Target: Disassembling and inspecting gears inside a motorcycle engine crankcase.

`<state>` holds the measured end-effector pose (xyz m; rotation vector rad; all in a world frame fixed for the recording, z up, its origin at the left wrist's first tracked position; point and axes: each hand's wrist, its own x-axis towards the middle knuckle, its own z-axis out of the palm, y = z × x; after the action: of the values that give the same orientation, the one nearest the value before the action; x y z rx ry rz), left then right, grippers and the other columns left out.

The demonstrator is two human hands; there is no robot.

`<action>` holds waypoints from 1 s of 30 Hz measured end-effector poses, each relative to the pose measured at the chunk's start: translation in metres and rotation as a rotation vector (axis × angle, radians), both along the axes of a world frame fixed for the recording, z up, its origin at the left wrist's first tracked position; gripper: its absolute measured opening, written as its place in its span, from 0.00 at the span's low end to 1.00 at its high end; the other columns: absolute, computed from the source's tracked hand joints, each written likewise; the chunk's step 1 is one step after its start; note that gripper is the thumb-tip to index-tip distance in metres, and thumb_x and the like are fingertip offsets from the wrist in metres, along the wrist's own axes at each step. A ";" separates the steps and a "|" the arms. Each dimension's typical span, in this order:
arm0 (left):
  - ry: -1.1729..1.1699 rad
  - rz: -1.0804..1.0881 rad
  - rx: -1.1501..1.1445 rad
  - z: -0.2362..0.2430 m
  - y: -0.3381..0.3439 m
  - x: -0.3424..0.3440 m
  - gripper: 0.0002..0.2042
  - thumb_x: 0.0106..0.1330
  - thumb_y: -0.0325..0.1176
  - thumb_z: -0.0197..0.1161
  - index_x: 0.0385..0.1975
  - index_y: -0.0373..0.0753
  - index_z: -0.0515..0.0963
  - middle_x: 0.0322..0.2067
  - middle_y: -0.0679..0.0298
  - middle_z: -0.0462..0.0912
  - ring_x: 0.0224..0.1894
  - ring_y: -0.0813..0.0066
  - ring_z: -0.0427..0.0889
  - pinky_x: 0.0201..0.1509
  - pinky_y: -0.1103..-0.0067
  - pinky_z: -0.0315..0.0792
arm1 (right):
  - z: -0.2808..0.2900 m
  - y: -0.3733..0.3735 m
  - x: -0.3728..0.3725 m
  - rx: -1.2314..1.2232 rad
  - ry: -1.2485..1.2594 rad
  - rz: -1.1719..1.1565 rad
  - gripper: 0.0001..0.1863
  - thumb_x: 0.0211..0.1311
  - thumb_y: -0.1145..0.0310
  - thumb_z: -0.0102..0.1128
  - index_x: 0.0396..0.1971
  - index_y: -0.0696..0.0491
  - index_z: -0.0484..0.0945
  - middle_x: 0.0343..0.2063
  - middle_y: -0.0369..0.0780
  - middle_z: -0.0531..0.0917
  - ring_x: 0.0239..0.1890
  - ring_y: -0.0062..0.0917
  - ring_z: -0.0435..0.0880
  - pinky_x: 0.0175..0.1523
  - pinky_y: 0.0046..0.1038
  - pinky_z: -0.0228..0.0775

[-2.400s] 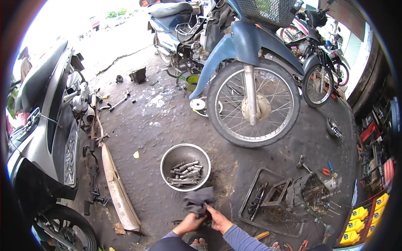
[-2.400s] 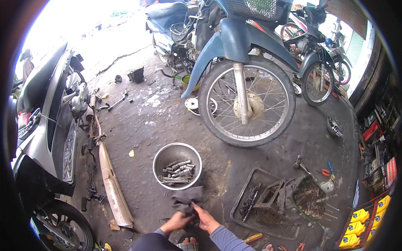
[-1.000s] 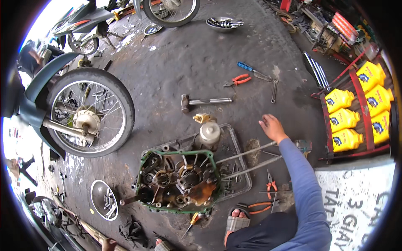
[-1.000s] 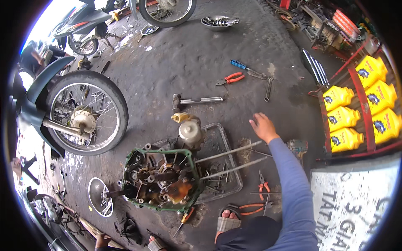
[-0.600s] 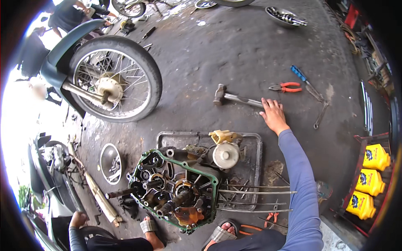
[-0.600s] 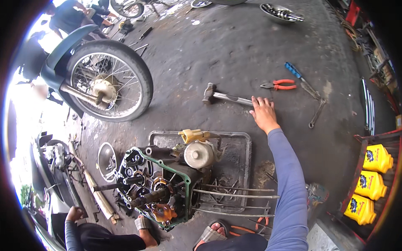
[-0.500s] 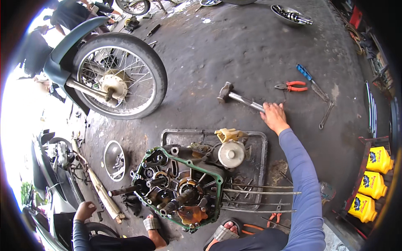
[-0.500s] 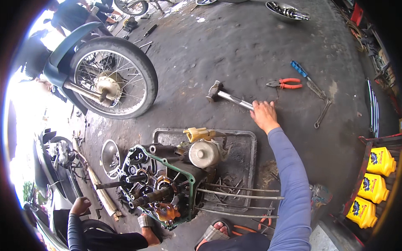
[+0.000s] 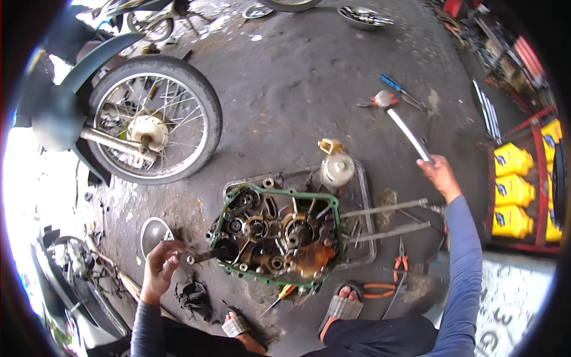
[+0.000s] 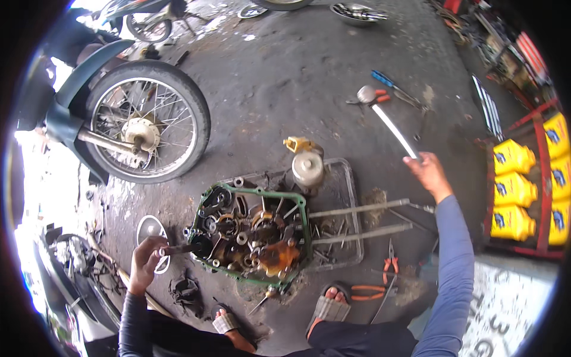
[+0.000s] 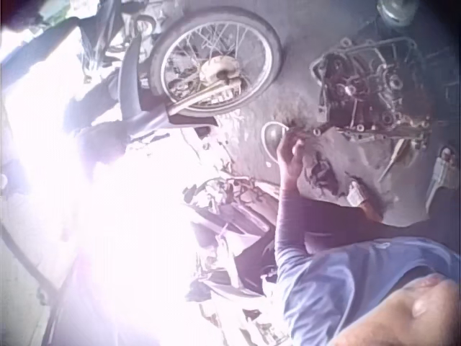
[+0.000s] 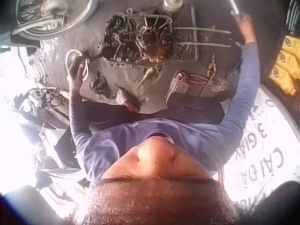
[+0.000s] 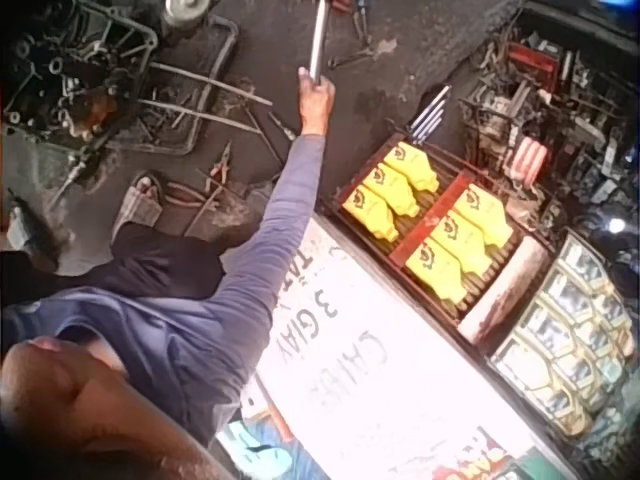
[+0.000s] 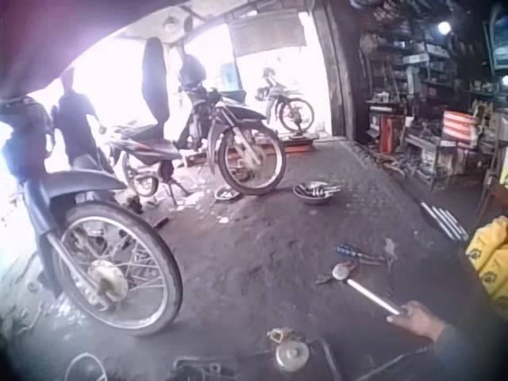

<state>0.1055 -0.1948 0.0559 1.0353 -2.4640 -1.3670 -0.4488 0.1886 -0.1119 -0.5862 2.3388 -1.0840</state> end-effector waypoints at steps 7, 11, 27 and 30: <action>0.403 -0.126 0.264 -0.029 0.005 -0.017 0.26 0.58 0.44 0.64 0.52 0.36 0.70 0.58 0.56 0.69 0.60 0.65 0.70 0.62 0.71 0.62 | 0.139 0.127 0.185 -0.135 0.148 -0.404 0.13 0.57 0.64 0.65 0.21 0.53 0.71 0.14 0.31 0.70 0.17 0.15 0.67 0.25 0.20 0.59; 0.541 -0.186 0.335 -0.042 0.016 -0.043 0.32 0.57 0.44 0.65 0.59 0.35 0.66 0.61 0.56 0.64 0.64 0.65 0.64 0.64 0.69 0.60 | 0.205 0.129 0.281 -0.214 -0.060 -0.464 0.09 0.55 0.70 0.65 0.29 0.55 0.72 0.15 0.33 0.72 0.16 0.16 0.70 0.24 0.21 0.64; 0.403 -0.351 0.417 -0.030 0.003 -0.069 0.27 0.71 0.51 0.49 0.54 0.31 0.71 0.52 0.58 0.73 0.58 0.69 0.66 0.66 0.73 0.54 | 0.016 -0.058 0.527 -0.986 -0.823 -1.632 0.07 0.63 0.65 0.54 0.30 0.51 0.72 0.19 0.36 0.69 0.15 0.23 0.67 0.18 0.31 0.66; 0.156 -0.304 0.419 -0.011 -0.001 -0.067 0.30 0.68 0.56 0.51 0.55 0.33 0.70 0.52 0.59 0.73 0.56 0.69 0.68 0.62 0.71 0.59 | 0.016 -0.105 0.533 -1.096 -1.098 -1.621 0.13 0.64 0.61 0.52 0.21 0.46 0.64 0.14 0.30 0.61 0.14 0.20 0.60 0.19 0.26 0.56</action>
<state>0.0389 -0.1963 0.0447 0.5937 -2.3424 -2.0353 0.0842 0.0841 -0.0961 1.5426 0.6625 -2.3366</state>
